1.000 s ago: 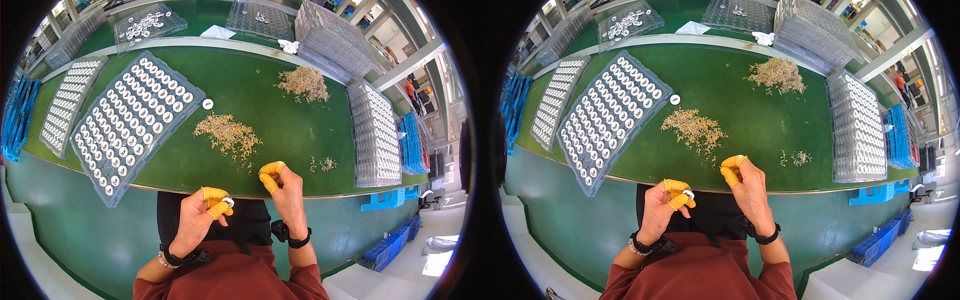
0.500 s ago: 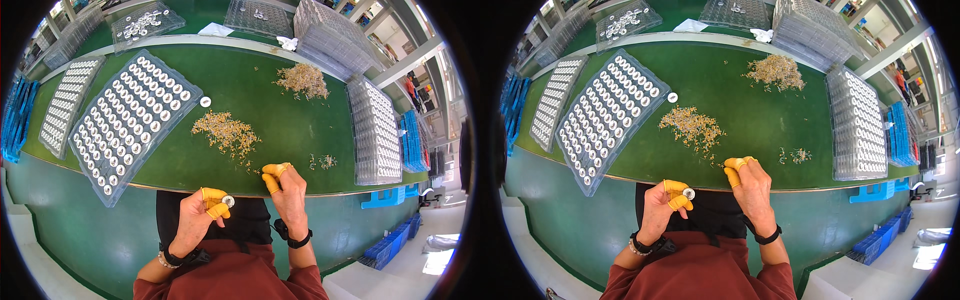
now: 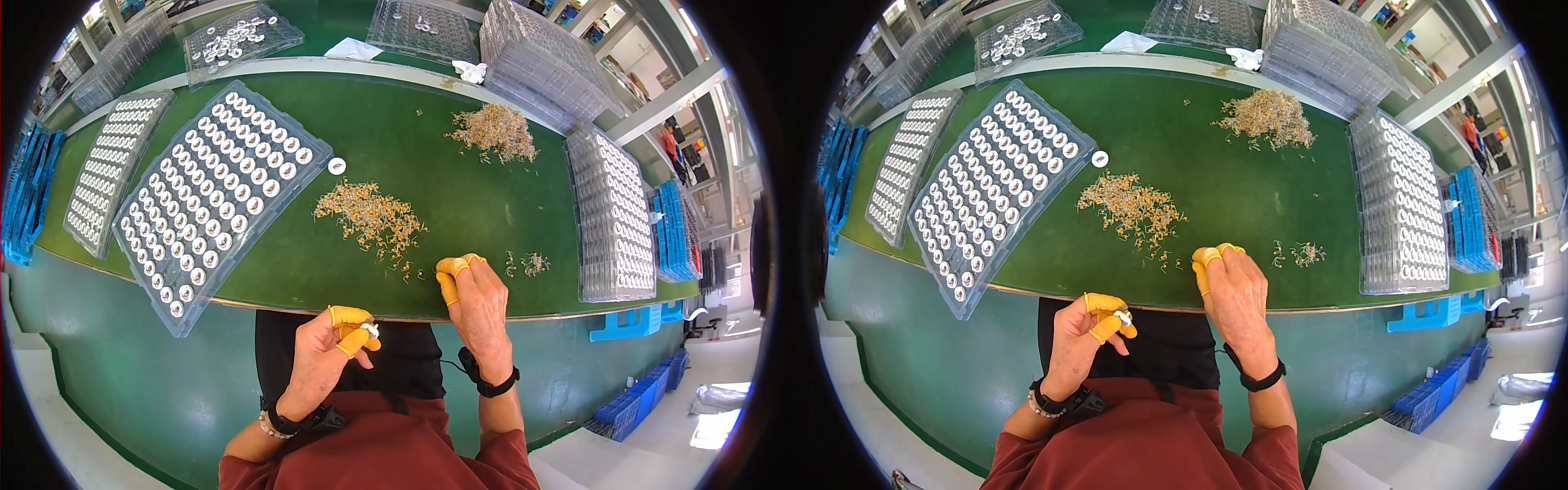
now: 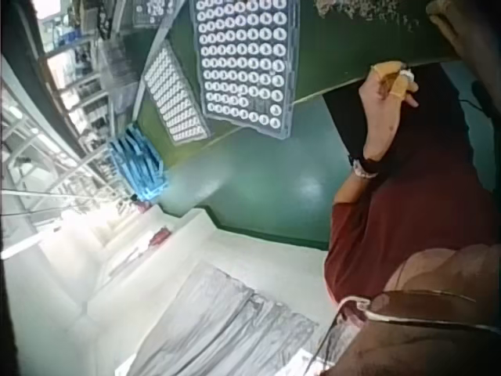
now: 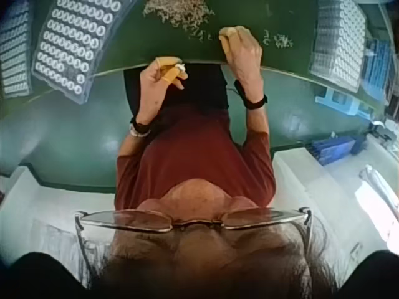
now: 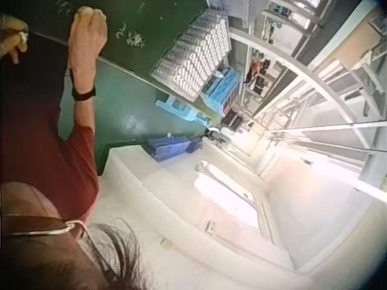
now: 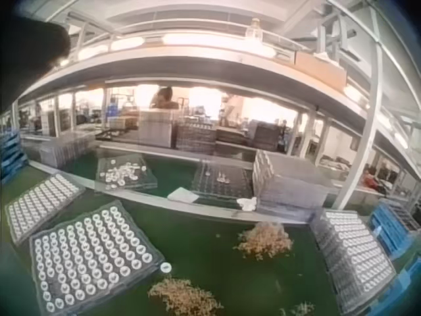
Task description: Assembling small electronic components into circular housings on a production line.
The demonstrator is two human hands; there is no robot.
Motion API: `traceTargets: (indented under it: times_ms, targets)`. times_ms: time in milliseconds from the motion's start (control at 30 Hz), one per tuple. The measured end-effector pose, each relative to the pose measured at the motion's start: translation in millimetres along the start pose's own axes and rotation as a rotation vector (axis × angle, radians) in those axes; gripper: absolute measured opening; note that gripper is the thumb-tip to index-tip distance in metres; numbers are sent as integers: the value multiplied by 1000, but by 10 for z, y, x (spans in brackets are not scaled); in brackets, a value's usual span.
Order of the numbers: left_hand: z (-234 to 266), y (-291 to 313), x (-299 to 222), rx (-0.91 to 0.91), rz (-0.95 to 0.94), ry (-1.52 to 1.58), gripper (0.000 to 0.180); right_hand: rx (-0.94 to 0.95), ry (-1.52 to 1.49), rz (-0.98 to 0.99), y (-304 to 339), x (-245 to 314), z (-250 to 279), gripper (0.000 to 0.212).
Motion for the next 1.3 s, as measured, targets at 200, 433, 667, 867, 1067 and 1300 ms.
traceTargets:
  times_ms: [200,433,667,867,1067,1300]
  targets:
    - [7,1,25,-5,12,-18,19,-78,-75,-155,93,-48,-5,16]
    - [-4,2,18,-19,20,-42,19,-48,-39,-131,133,12,12,15]
    - [-23,10,35,-2,17,-32,17,-30,42,-145,104,-49,-49,17]
    - [-15,10,16,-17,17,-9,17,-90,42,-176,119,-27,-71,17]
    - [-12,4,25,-36,11,-20,18,-27,-21,-201,114,102,-87,16]
    - [-5,36,23,-5,28,-9,16,45,-690,-315,225,431,12,15]
Point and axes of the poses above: each hand's wrist, its own y-axis away from the middle knuckle, its own z-axis out of the back of the hand, x = y × z, the point moved 1 cm from there along -y, towards the middle knuckle, and after that the axes turned 2 degrees about z, right-handed, at the moved point
